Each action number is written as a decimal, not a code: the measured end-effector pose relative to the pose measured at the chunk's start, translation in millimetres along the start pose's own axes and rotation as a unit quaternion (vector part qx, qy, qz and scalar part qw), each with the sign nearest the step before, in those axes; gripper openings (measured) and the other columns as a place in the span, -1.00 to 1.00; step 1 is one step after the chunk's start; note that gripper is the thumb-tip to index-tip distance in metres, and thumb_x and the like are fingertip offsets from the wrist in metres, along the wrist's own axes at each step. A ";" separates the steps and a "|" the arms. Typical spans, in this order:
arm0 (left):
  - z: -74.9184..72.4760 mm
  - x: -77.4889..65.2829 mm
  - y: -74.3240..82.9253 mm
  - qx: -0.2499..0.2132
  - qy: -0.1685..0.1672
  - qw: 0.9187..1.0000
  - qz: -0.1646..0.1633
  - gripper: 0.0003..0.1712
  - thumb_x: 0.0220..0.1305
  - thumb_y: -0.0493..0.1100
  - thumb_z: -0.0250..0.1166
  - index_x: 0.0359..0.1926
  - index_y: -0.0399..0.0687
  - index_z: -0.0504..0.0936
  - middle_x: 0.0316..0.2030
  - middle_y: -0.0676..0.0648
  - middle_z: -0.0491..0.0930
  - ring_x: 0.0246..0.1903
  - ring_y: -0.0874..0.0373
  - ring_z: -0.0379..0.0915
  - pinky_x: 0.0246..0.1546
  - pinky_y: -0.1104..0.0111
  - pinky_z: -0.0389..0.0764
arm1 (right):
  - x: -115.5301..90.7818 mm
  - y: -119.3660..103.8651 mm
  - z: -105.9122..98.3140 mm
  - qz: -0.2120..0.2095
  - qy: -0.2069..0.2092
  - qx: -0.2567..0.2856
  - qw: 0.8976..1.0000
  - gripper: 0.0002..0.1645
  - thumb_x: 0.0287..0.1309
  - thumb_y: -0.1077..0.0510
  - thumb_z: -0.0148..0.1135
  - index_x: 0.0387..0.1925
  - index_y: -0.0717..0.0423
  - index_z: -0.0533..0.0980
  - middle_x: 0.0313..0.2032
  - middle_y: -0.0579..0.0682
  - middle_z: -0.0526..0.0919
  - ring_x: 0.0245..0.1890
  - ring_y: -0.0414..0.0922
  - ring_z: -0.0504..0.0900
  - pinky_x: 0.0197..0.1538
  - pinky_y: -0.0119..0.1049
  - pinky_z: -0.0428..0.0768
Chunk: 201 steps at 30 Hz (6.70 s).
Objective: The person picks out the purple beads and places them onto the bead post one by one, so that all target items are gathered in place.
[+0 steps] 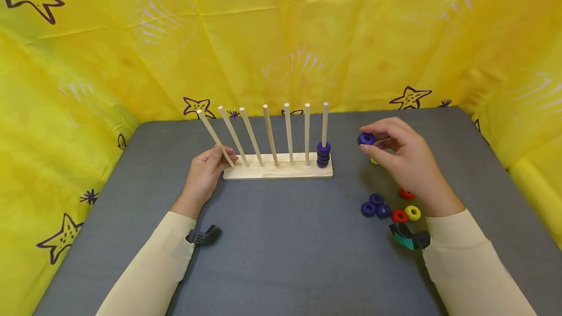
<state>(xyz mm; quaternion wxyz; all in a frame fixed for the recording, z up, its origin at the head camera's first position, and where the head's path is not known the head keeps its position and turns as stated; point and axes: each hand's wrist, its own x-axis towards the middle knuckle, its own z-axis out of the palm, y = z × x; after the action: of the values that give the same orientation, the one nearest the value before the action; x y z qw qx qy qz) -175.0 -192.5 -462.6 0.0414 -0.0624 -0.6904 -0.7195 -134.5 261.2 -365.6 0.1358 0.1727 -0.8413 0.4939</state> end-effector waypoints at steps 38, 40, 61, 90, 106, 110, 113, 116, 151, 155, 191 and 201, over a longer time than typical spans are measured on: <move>1.2 -0.1 3.3 0.022 0.007 1.000 0.002 -0.45 0.73 0.01 0.15 0.04 -0.51 0.71 -0.12 -0.25 0.76 0.01 -0.01 0.70 0.11 0.26 0.68 | 64.8 -69.3 26.8 -0.040 0.004 0.041 0.998 -0.54 0.28 0.50 0.49 0.19 0.27 0.70 0.05 0.01 0.64 -0.05 -0.09 0.69 0.00 -0.52 0.65; 1.1 -0.2 3.5 0.024 0.007 1.000 0.002 -0.45 0.73 0.01 0.16 0.05 -0.51 0.71 -0.12 -0.25 0.76 0.01 -0.01 0.70 0.11 0.26 0.68 | 65.8 -69.4 26.9 -0.037 0.002 0.040 0.999 -0.54 0.30 0.48 0.49 0.20 0.25 0.71 0.05 0.02 0.64 -0.04 -0.09 0.68 -0.01 -0.52 0.65; 1.2 1.4 0.3 0.001 0.004 1.000 0.005 -0.49 0.74 -0.04 0.14 0.01 -0.50 0.72 -0.13 -0.22 0.76 0.02 -0.06 0.70 0.12 0.23 0.68 | 70.8 -65.1 30.3 -0.016 -0.020 0.027 0.999 -0.67 0.40 0.32 0.49 0.15 0.19 0.72 0.03 0.01 0.68 0.04 -0.09 0.63 0.05 -0.46 0.61; 0.7 0.6 0.9 0.013 0.001 1.000 0.010 -0.46 0.73 0.00 0.17 0.03 -0.52 0.71 -0.13 -0.19 0.76 0.01 -0.03 0.70 0.10 0.25 0.69 | 56.4 -37.7 17.2 -0.083 -0.070 0.324 0.940 -0.33 0.77 -0.12 -0.03 0.20 0.45 0.63 0.12 0.24 0.71 0.09 0.10 0.64 0.12 -0.23 0.55; -0.5 1.7 -0.8 0.007 -0.003 1.000 0.016 -0.44 0.74 0.01 0.17 0.05 -0.55 0.69 -0.11 -0.30 0.73 -0.01 0.01 0.70 0.11 0.22 0.69 | 22.8 -7.0 9.2 -0.047 -0.091 0.299 0.949 -0.22 0.80 -0.15 -0.16 0.28 0.57 0.51 0.14 0.31 0.67 0.15 0.08 0.61 0.18 -0.25 0.55; -0.9 2.4 -2.2 -0.003 -0.006 1.000 0.021 -0.41 0.72 0.04 0.18 0.03 -0.55 0.69 -0.12 -0.30 0.73 -0.01 0.00 0.71 0.13 0.20 0.68 | 13.8 3.2 6.0 -0.040 -0.097 0.290 0.951 -0.23 0.80 -0.14 -0.18 0.30 0.57 0.49 0.15 0.30 0.66 0.17 0.06 0.61 0.21 -0.27 0.54; -0.6 2.6 -2.6 -0.005 -0.007 1.000 0.022 -0.42 0.71 0.06 0.19 0.02 -0.51 0.70 -0.14 -0.22 0.74 0.00 -0.04 0.71 0.13 0.20 0.68 | 9.3 10.4 4.6 -0.058 -0.110 0.304 0.945 -0.28 0.82 -0.08 -0.22 0.32 0.54 0.49 0.16 0.25 0.68 0.18 0.04 0.61 0.22 -0.28 0.53; 0.1 2.3 -2.9 -0.009 -0.004 1.000 0.020 -0.43 0.70 0.05 0.19 0.01 -0.50 0.71 -0.16 -0.19 0.74 0.00 -0.04 0.71 0.13 0.20 0.68 | 3.2 15.1 4.3 -0.050 -0.106 0.295 0.948 -0.32 0.83 -0.04 -0.23 0.32 0.49 0.53 0.14 0.22 0.70 0.16 0.02 0.63 0.21 -0.31 0.53; -0.8 1.6 -1.6 -0.015 -0.005 1.000 0.016 -0.45 0.71 0.03 0.18 0.03 -0.49 0.71 -0.14 -0.20 0.75 0.02 -0.05 0.72 0.13 0.19 0.68 | -56.1 66.8 -10.3 0.092 -0.137 0.058 0.985 -0.65 0.59 0.33 0.20 0.30 0.32 0.57 0.10 0.00 0.77 0.04 -0.20 0.73 0.05 -0.50 0.62; -1.7 1.9 -1.2 -0.009 -0.007 1.000 0.017 -0.41 0.69 0.08 0.19 0.05 -0.49 0.71 -0.13 -0.20 0.75 0.03 -0.11 0.70 0.13 0.20 0.68 | -56.2 68.3 -6.8 0.101 -0.155 0.036 0.982 -0.59 0.49 0.32 0.37 0.30 0.25 0.60 0.10 0.04 0.76 -0.01 -0.18 0.71 -0.06 -0.43 0.67; 0.8 1.8 1.1 -0.004 0.001 1.000 0.007 -0.46 0.74 -0.03 0.15 0.05 -0.57 0.68 -0.13 -0.23 0.74 0.00 0.01 0.71 0.13 0.23 0.67 | -54.6 76.0 -4.1 0.022 -0.204 -0.091 0.974 -0.50 0.25 0.36 0.58 0.18 0.04 0.69 0.12 -0.01 0.75 0.14 -0.34 0.55 0.21 -0.71 0.26; 0.6 1.8 -0.2 -0.003 0.003 1.000 0.008 -0.46 0.74 -0.03 0.16 0.06 -0.58 0.68 -0.12 -0.30 0.74 -0.03 0.04 0.71 0.10 0.23 0.69 | -55.1 75.1 -3.4 0.041 -0.190 -0.113 0.975 -0.57 0.32 0.26 0.58 0.17 -0.01 0.70 0.12 -0.02 0.73 0.10 -0.31 0.53 0.17 -0.69 0.28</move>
<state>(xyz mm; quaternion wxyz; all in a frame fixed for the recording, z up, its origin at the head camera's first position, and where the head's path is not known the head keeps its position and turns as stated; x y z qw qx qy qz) -176.7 -191.9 -462.5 0.0494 -0.0657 -0.6873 -0.7217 -116.4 306.8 -444.9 -0.0279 0.2123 -0.9083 0.3594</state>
